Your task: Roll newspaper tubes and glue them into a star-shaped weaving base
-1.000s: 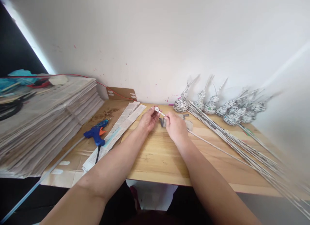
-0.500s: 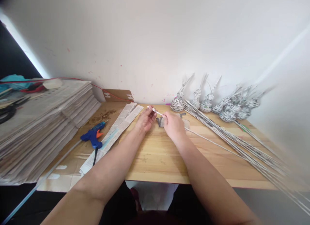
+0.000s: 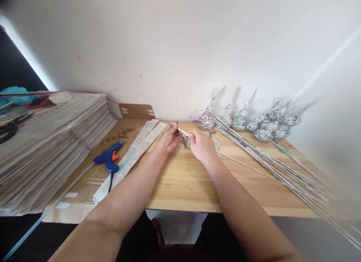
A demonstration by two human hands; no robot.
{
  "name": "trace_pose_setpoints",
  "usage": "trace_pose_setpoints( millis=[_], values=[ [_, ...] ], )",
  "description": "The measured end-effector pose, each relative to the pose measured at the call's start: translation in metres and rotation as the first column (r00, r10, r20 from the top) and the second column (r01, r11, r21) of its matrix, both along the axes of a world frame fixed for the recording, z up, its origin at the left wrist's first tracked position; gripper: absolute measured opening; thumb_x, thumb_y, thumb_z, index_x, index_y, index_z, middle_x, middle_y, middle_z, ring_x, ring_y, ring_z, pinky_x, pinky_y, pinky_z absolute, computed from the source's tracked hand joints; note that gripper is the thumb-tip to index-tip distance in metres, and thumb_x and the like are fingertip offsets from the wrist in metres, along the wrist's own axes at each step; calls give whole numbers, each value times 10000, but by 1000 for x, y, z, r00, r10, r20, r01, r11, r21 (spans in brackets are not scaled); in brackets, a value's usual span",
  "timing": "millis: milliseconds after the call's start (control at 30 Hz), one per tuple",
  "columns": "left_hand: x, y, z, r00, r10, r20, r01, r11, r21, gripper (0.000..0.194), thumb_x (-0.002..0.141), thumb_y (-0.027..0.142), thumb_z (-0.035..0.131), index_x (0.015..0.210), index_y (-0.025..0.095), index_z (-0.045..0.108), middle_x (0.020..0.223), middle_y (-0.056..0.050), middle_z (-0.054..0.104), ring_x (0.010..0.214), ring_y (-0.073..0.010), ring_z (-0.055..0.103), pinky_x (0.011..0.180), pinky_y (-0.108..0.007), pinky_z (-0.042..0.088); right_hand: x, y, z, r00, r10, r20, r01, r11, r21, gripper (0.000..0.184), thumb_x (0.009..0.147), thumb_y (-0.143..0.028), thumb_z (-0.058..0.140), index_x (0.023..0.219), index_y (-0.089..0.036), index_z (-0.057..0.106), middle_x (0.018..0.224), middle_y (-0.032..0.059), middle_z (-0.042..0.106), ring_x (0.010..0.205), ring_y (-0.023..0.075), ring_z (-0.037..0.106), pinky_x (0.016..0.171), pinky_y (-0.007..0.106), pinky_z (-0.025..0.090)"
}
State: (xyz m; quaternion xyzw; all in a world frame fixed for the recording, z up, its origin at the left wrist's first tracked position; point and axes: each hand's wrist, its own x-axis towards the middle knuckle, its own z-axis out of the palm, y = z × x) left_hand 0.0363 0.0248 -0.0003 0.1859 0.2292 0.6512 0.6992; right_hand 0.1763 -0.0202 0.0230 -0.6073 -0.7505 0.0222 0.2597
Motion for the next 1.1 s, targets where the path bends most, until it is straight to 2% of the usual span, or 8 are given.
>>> trace_pose_setpoints(
  millis=[133, 267, 400, 600, 667, 833, 967, 1100],
  values=[
    [0, 0, 1, 1000, 17, 18, -16, 1000, -4, 129, 734, 164, 752, 828, 145, 665, 693, 19, 588, 589, -46, 524, 585, -170, 444, 1, 1, -1, 998, 49, -42, -50, 999, -15, 274, 947, -300, 389, 843, -203, 623, 806, 43, 696, 733, 181, 593, 616, 269, 301],
    [-3, 0, 0, 999, -49, 9, 49, 997, 60, 169, 740, 219, 754, 876, 174, 665, 733, 24, 580, 596, -51, 521, 571, -176, 440, 0, 2, -1, 994, 70, -86, -73, 996, -41, 290, 946, -310, 383, 814, -198, 616, 791, 44, 685, 733, 175, 585, 616, 262, 306],
    [-6, -2, 0, 995, -97, 19, 94, 988, 126, 141, 789, 278, 705, 894, 190, 668, 710, 23, 554, 627, -70, 537, 598, -187, 450, -1, 2, -1, 997, 65, -51, -67, 997, -48, 299, 944, -321, 383, 812, -196, 619, 724, 39, 656, 680, 173, 562, 594, 266, 286],
    [-11, -3, 6, 999, -52, 11, 52, 999, 2, 396, 876, 519, 518, 1025, 185, 671, 965, -63, 651, 741, -119, 594, 647, -233, 480, -2, -3, 0, 998, 17, 58, -18, 999, 27, 301, 955, -352, 372, 882, -207, 625, 694, 36, 649, 622, 176, 541, 556, 281, 231],
    [-10, -2, 5, 1000, -22, -19, 22, 999, -47, 432, 857, 549, 532, 1000, 166, 673, 937, -69, 651, 716, -114, 590, 633, -227, 481, -1, -4, 1, 996, -7, 90, 2, 999, 51, 302, 960, -357, 364, 891, -209, 618, 700, 37, 655, 617, 177, 540, 550, 284, 217],
    [-4, 0, 1, 994, -35, -99, 30, 998, -47, 296, 815, 409, 665, 946, 144, 687, 768, -33, 633, 617, -76, 563, 578, -180, 462, -1, -4, 2, 990, -58, 131, 47, 996, 82, 304, 971, -359, 348, 911, -217, 610, 738, 41, 673, 634, 180, 552, 547, 287, 207],
    [-2, 0, 0, 994, -20, -104, 17, 999, -31, 114, 817, 242, 680, 851, 132, 678, 767, -26, 655, 563, -45, 538, 541, -156, 446, -1, -3, 0, 985, -29, 168, 22, 999, 48, 346, 983, -380, 324, 918, -209, 618, 734, 51, 674, 641, 188, 566, 547, 296, 210],
    [-3, 2, 0, 997, 26, -74, -30, 998, -52, 71, 814, 193, 679, 792, 127, 661, 751, -21, 660, 534, -29, 524, 524, -142, 440, -1, -5, -2, 988, 5, 156, -17, 997, 74, 309, 956, -429, 410, 948, -207, 624, 783, 52, 685, 711, 198, 593, 576, 293, 244]
  ],
)
